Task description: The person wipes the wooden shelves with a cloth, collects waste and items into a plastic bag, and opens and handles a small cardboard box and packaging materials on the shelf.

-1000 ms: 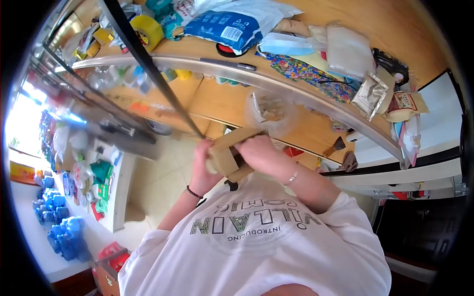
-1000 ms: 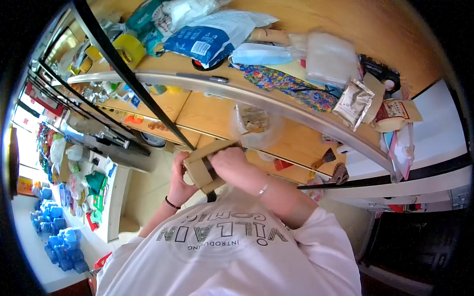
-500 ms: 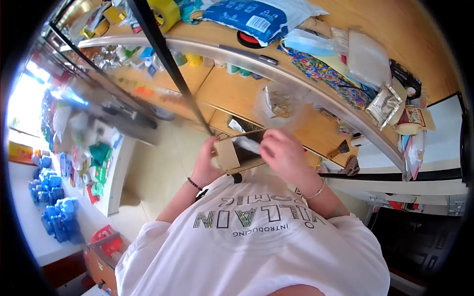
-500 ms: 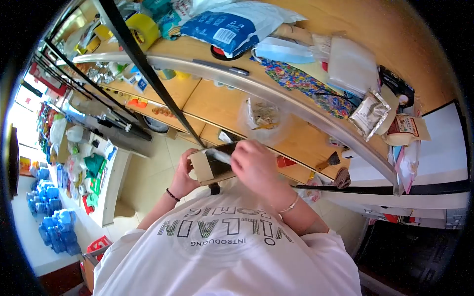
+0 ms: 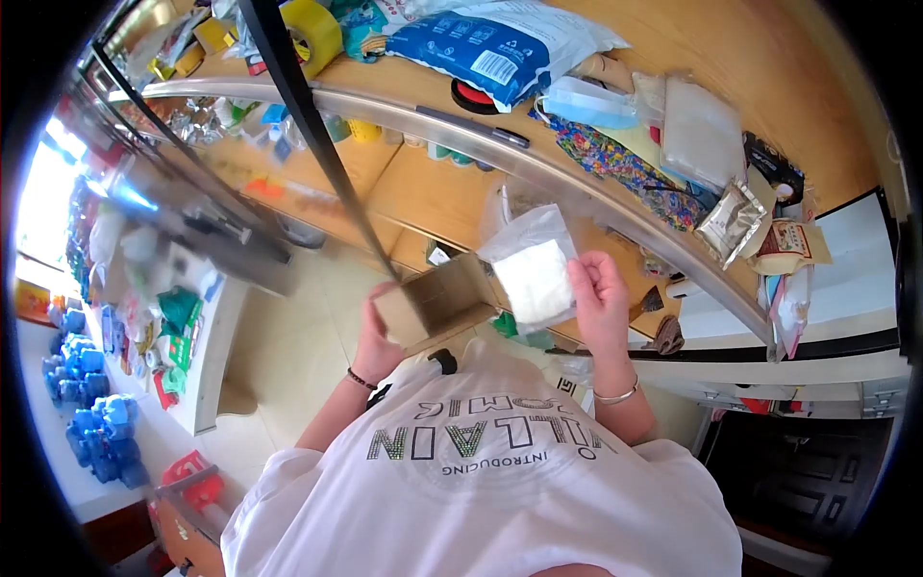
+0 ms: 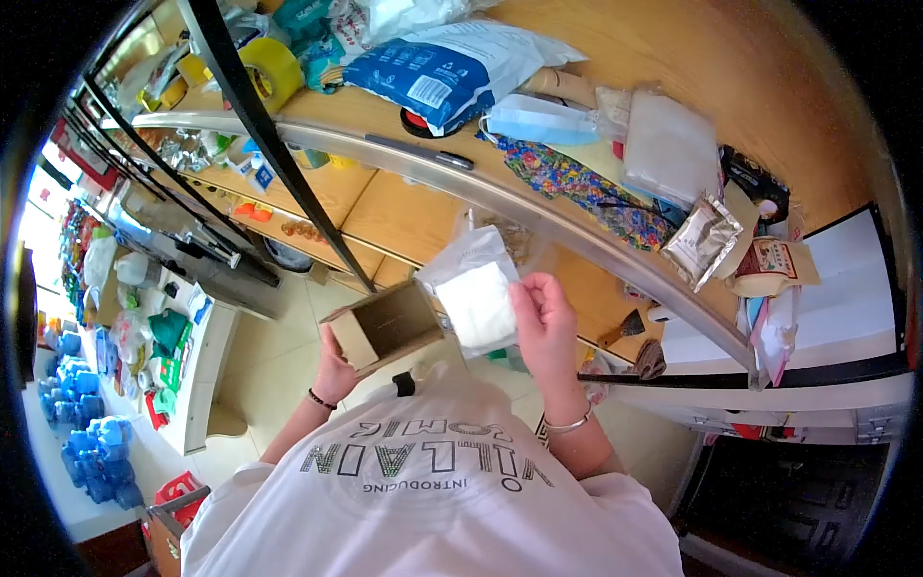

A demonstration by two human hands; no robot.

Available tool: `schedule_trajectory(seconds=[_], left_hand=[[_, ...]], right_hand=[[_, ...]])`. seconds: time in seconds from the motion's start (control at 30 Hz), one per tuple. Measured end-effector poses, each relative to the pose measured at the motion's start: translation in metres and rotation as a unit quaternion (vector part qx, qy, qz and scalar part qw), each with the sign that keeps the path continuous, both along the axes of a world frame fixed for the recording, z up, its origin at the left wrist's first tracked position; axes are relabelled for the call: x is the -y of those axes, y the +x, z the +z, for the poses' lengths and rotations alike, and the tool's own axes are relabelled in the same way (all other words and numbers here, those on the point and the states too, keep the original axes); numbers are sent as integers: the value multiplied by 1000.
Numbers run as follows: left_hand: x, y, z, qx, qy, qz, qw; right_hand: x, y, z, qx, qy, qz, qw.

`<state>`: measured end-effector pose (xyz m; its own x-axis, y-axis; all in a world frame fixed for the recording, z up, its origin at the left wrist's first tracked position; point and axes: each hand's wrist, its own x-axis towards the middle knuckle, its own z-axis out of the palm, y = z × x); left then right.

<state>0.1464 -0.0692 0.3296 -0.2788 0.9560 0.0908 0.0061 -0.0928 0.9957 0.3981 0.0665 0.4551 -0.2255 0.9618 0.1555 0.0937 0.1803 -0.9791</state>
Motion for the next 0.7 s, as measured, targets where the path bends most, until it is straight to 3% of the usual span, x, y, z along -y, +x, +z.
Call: schedule_trajectory(seconds=[0.07,0.17,0.23,0.4,0.57,0.63,0.67,0.7], left_hand=[[7,-10,-10,0,6,25,1000],[18,-23,-25,-88,-24,72,993],[25,-19,-18,8,7,74,997],[32,-23,-17,-58,-5,115,992],[45,-31,-27,-133,-30,133,982],[42,-27,-8,-137,-32,129,982],[40,-26,-3,-117,-22,122,985],[39,-25,1,-117,-23,122,985]], right_hand=[[-3,3,0,-6,-10,-1,1000],[-9,-2,1,31,-58,-11,998],[-14,-7,-11,71,-122,-32,989],[-49,-31,-94,107,-107,-3,989],[-103,-90,-126,137,-148,24,979],[-117,-104,-130,253,10,-32,967],[-109,-109,-113,250,10,-31,968],[-97,-108,-95,179,-12,52,982]])
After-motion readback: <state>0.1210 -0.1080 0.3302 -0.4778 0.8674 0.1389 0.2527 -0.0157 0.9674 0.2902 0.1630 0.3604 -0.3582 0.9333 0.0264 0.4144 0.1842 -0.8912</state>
